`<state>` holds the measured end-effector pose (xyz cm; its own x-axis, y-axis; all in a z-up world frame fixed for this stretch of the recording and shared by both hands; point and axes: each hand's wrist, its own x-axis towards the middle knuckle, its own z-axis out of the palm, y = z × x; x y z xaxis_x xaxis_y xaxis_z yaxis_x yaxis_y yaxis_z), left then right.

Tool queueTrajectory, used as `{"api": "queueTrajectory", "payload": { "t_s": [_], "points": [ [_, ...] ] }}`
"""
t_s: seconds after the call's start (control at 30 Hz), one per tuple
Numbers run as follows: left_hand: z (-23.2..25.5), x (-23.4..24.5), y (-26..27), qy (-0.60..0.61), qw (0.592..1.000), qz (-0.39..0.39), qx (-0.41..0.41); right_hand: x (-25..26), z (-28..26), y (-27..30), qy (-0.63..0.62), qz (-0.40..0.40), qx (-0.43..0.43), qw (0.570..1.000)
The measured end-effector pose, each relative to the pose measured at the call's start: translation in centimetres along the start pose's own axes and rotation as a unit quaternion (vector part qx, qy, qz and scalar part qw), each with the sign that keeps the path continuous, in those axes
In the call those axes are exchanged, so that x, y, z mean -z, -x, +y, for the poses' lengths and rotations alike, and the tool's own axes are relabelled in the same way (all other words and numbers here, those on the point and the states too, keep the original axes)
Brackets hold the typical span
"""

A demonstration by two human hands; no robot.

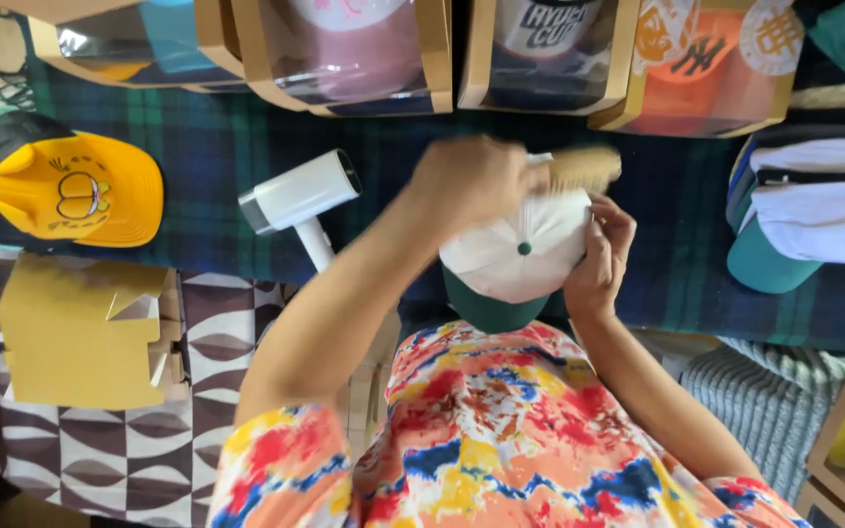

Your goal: Cleaning a baseball cap using a wooden brush by scrubbing the interior and exterior surfaces.

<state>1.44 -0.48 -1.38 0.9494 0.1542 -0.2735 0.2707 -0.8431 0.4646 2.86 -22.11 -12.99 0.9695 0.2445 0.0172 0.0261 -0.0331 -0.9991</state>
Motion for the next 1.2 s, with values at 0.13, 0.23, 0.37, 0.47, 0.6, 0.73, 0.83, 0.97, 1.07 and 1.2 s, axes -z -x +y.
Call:
{"api": "queueTrajectory", "payload": {
  "t_s": [0.13, 0.23, 0.37, 0.47, 0.6, 0.73, 0.83, 0.97, 1.07, 1.2],
  "points": [
    [-7.1, -4.0, -4.9, -0.024, 0.998, 0.032, 0.052, 1.1, 0.2, -0.3, 0.038, -0.001, -0.022, 0.999],
    [-8.4, -3.3, -2.4, -0.059, 0.989, -0.022, 0.131, 1.7, 1.0, -0.7, 0.053, -0.005, -0.048, 0.997],
    [-0.7, -2.3, 5.6, -0.116, 0.975, 0.191, -0.008, 3.7, 3.7, -0.8, 0.083, -0.002, -0.096, 0.992],
    [1.2, -3.2, 9.0, -0.077, 0.979, 0.184, -0.032, 3.2, 3.6, -1.2, 0.09, 0.002, -0.102, 0.991],
    [-4.5, -8.9, 12.1, -0.129, 0.951, 0.274, 0.058, 3.6, 3.8, -1.2, 0.11, 0.02, -0.108, 0.988],
    [-2.3, -9.3, 15.6, -0.045, 0.952, 0.214, 0.212, 3.8, 4.6, -1.1, 0.122, 0.012, -0.1, 0.987],
    [1.9, -9.5, 14.7, 0.018, 0.946, 0.325, 0.0, 3.5, 3.2, -0.9, 0.156, -0.001, -0.104, 0.982],
    [-0.8, -14.9, 14.6, -0.036, 0.948, 0.312, 0.059, 4.5, 4.6, -0.3, 0.141, 0.011, -0.09, 0.986],
    [-5.1, -19.0, 17.0, -0.004, 0.951, 0.239, 0.196, 4.2, 4.7, -0.8, 0.135, 0.019, -0.092, 0.986],
    [-4.3, -18.4, 19.3, 0.225, 0.9, 0.137, 0.348, 4.6, 4.3, -1.0, 0.151, 0.001, -0.088, 0.985]
  ]
}}
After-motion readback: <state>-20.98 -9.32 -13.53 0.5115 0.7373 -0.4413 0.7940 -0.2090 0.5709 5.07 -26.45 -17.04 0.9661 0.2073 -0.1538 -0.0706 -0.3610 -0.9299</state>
